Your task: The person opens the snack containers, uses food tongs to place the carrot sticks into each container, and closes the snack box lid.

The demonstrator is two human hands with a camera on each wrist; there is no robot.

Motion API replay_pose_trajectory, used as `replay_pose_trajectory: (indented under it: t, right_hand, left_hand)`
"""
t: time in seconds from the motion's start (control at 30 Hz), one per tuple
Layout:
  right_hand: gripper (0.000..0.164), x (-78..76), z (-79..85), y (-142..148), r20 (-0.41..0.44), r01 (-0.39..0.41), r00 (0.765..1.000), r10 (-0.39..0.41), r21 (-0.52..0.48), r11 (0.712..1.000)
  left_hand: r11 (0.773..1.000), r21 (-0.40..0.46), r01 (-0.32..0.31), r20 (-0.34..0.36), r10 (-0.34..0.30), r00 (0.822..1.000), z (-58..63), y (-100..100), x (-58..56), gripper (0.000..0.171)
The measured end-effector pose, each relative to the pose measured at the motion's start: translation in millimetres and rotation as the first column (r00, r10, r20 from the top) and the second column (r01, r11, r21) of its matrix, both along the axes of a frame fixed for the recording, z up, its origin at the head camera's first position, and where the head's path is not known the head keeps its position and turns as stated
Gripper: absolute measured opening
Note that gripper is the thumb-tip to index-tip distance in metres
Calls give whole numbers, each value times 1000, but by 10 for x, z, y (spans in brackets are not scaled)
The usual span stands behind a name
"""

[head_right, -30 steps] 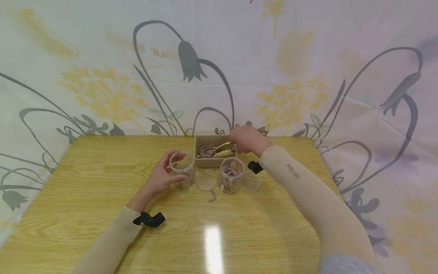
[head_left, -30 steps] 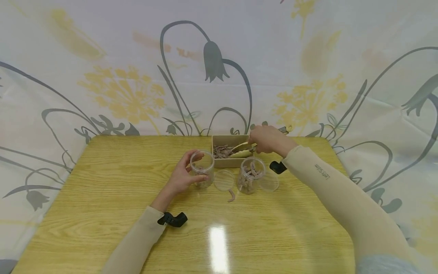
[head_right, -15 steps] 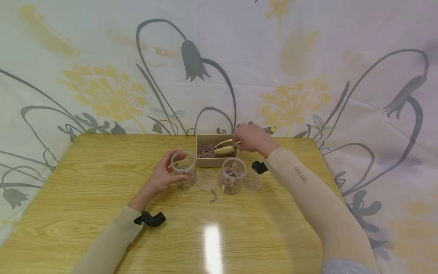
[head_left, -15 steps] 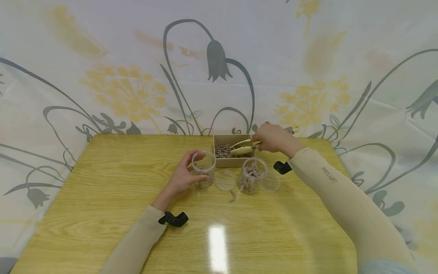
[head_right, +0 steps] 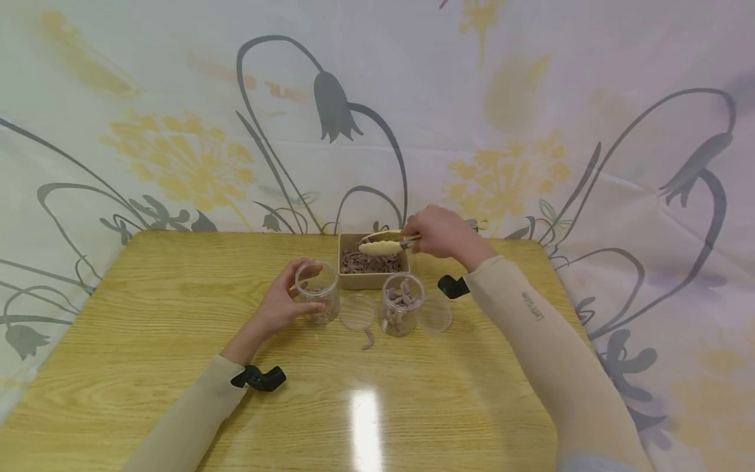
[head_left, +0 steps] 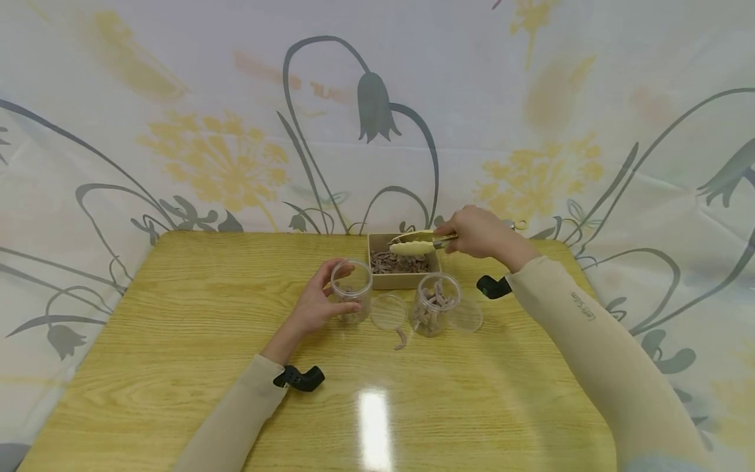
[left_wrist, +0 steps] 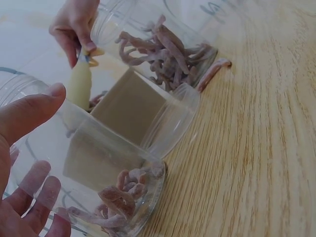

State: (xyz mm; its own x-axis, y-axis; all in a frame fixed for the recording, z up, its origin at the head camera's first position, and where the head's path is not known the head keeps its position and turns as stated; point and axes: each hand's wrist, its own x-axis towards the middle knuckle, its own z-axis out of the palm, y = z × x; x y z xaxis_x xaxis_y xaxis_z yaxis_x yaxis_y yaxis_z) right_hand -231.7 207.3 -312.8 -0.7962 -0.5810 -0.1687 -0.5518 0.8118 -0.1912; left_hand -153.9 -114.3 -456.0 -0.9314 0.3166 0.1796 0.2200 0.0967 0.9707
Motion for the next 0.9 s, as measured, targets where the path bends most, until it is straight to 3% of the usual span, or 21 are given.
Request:
replay_pose_trajectory:
  t: [0.33, 0.5, 0.6, 0.9]
  right_hand:
    - [38, 5, 104, 47, -40, -18, 999, 12, -161, 987]
    - [38, 71, 185, 2, -66, -49, 997, 34, -236, 971]
    - [38, 139, 259, -75, -77, -85, 995, 68, -248, 965]
    - [38, 346, 370, -388, -62, -202, 979, 193, -207, 957]
  left_hand:
    - [999, -48, -22, 16, 22, 1000, 2, 38, -7, 88]
    - [997, -75, -22, 15, 23, 1000, 178, 68, 71, 84]
    - [998, -65, -14, 7, 14, 1000, 301, 83, 129, 81]
    - [998, -66, -19, 23, 21, 1000, 304, 83, 129, 84]
